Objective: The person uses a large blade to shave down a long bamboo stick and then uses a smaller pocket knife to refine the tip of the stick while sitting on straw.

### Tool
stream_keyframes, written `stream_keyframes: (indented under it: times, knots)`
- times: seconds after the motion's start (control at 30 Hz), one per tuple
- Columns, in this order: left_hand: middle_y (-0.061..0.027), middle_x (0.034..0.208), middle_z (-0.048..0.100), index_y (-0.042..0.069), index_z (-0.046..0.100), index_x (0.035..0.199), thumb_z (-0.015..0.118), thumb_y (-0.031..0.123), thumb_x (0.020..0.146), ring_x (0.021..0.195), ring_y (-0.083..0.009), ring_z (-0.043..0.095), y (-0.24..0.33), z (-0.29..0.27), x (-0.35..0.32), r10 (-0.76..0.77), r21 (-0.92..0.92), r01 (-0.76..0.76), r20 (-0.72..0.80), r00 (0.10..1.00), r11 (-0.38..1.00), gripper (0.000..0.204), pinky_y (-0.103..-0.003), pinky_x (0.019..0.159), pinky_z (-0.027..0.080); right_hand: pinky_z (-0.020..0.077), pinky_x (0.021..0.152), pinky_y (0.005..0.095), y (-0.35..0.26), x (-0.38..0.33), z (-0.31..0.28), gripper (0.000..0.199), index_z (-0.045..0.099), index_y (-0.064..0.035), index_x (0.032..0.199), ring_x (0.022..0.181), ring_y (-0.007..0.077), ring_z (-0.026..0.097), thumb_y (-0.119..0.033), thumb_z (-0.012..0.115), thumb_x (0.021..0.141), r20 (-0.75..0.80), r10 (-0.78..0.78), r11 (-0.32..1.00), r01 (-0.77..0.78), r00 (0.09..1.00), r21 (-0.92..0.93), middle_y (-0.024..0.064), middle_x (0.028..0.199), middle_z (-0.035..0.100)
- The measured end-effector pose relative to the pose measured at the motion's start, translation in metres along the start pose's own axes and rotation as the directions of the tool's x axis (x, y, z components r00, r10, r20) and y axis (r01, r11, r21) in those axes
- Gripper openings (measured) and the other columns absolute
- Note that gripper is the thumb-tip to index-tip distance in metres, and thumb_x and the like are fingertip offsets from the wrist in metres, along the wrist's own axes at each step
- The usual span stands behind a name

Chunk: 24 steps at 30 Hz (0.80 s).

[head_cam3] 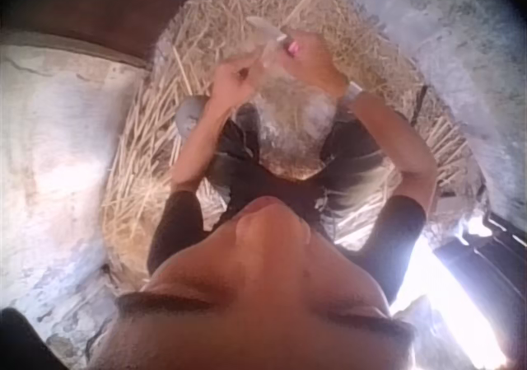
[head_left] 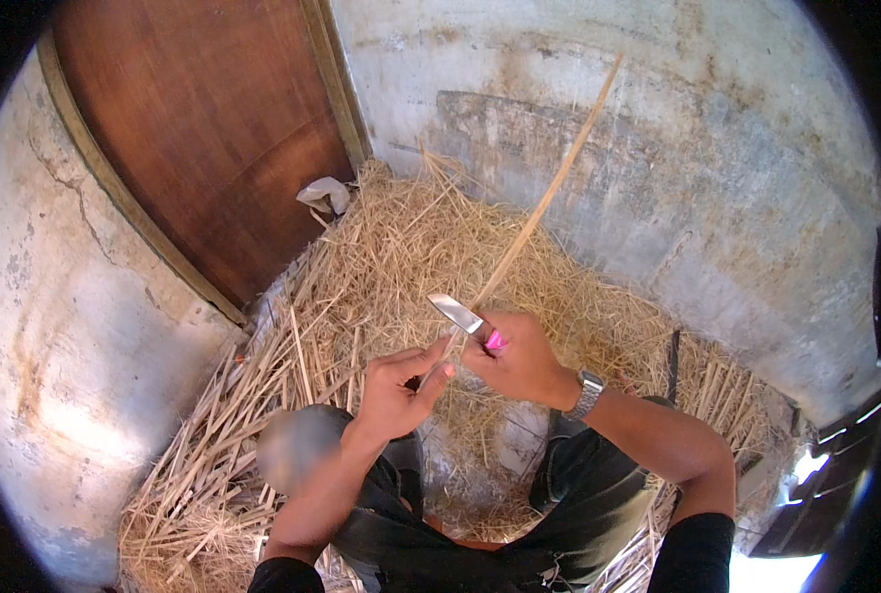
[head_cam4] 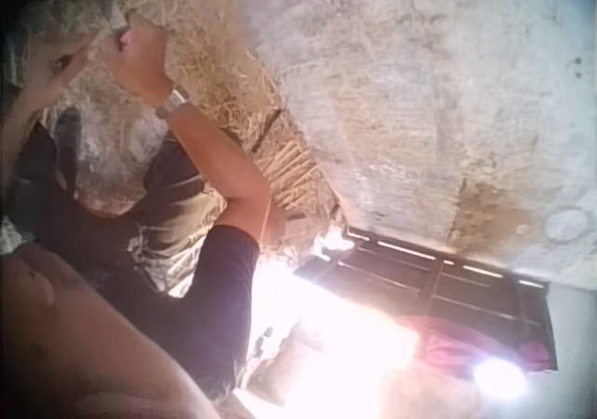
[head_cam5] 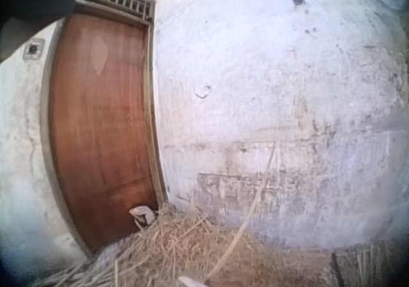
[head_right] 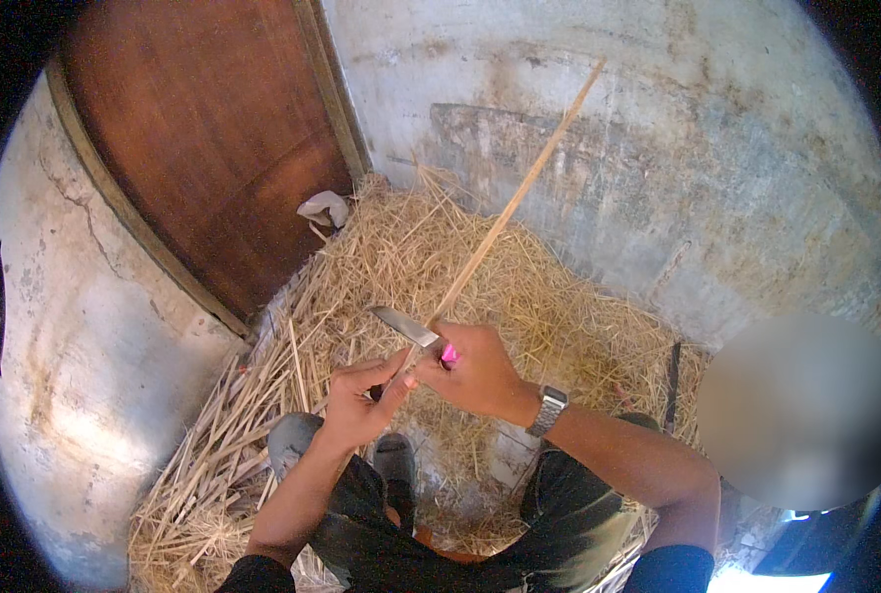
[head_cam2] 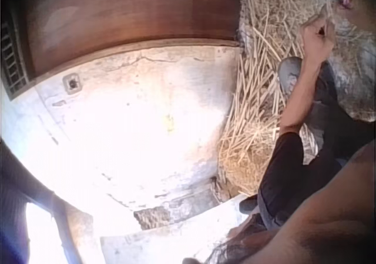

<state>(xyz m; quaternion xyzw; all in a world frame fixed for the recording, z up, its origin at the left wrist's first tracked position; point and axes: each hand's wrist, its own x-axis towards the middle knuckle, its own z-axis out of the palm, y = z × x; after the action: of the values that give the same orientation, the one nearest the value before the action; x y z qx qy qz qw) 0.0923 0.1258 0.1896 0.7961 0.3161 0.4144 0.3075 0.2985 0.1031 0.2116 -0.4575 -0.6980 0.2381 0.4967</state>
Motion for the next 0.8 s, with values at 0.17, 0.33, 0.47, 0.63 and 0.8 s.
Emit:
stream_keyframes:
  times: [0.17, 0.33, 0.47, 0.63, 0.8]
  knots:
    - [-0.0114, 0.079, 0.071, -0.003, 0.066, 0.125, 0.071, 0.006, 0.090, 0.064, -0.0071, 0.060, -0.007, -0.001, -0.002, -0.109, -0.133, 0.109, 0.011, 0.994, 0.985, 0.036, -0.025, 0.059, 0.048, 0.0432, 0.049, 0.0328, 0.007, 0.001, -0.011, 0.021, 0.062, -0.0005, 0.079, 0.050, 0.0172, 0.055, -0.017, 0.075, 0.080, -0.032, -0.015, 0.999, 0.013, 0.999, -0.046, 0.0112, 0.059, 0.056]
    - [-0.0058, 0.076, 0.069, -0.001, 0.059, 0.135, 0.060, 0.002, 0.096, 0.065, -0.0066, 0.059, -0.008, -0.001, -0.006, -0.045, -0.334, 0.075, 0.094, 0.995, 0.940, 0.039, -0.023, 0.059, 0.047, 0.0385, 0.047, 0.0284, -0.008, 0.015, -0.027, 0.028, 0.064, -0.0021, 0.078, 0.052, 0.0065, 0.048, -0.025, 0.080, 0.084, -0.220, 0.201, 0.977, -0.211, 0.955, -0.023, -0.0008, 0.057, 0.053]
    - [-0.0039, 0.075, 0.066, 0.000, 0.055, 0.139, 0.055, 0.000, 0.098, 0.065, -0.0066, 0.059, -0.009, -0.003, -0.010, 0.014, -0.442, 0.121, 0.292, 0.956, 0.889, 0.040, -0.024, 0.057, 0.047, 0.0339, 0.046, 0.0259, 0.011, 0.023, -0.042, 0.030, 0.066, -0.0020, 0.081, 0.052, 0.0032, 0.041, -0.028, 0.074, 0.092, -0.275, 0.191, 0.978, -0.158, 0.942, 0.137, -0.0057, 0.057, 0.049]
    - [-0.0084, 0.079, 0.071, 0.000, 0.055, 0.140, 0.055, 0.009, 0.102, 0.052, -0.0047, 0.053, -0.005, 0.006, -0.014, -0.040, -0.442, 0.156, 0.262, 0.964, 0.883, 0.039, -0.022, 0.048, 0.043, 0.0324, 0.046, 0.0260, 0.011, 0.013, -0.033, 0.030, 0.068, -0.0009, 0.083, 0.051, 0.0035, 0.038, -0.028, 0.070, 0.095, -0.194, 0.507, 0.801, -0.376, 0.840, 0.465, -0.0068, 0.054, 0.045]
    - [-0.0140, 0.091, 0.074, -0.001, 0.047, 0.145, 0.052, 0.012, 0.103, 0.052, -0.0055, 0.055, 0.006, 0.009, -0.009, -0.175, -0.471, 0.314, 0.315, 0.933, 0.824, 0.044, -0.023, 0.048, 0.046, 0.0300, 0.045, 0.0277, 0.001, 0.006, -0.017, 0.032, 0.069, -0.0013, 0.078, 0.051, 0.0027, 0.038, -0.028, 0.070, 0.095, -0.156, 0.415, 0.881, -0.353, 0.896, 0.314, -0.0074, 0.053, 0.046]
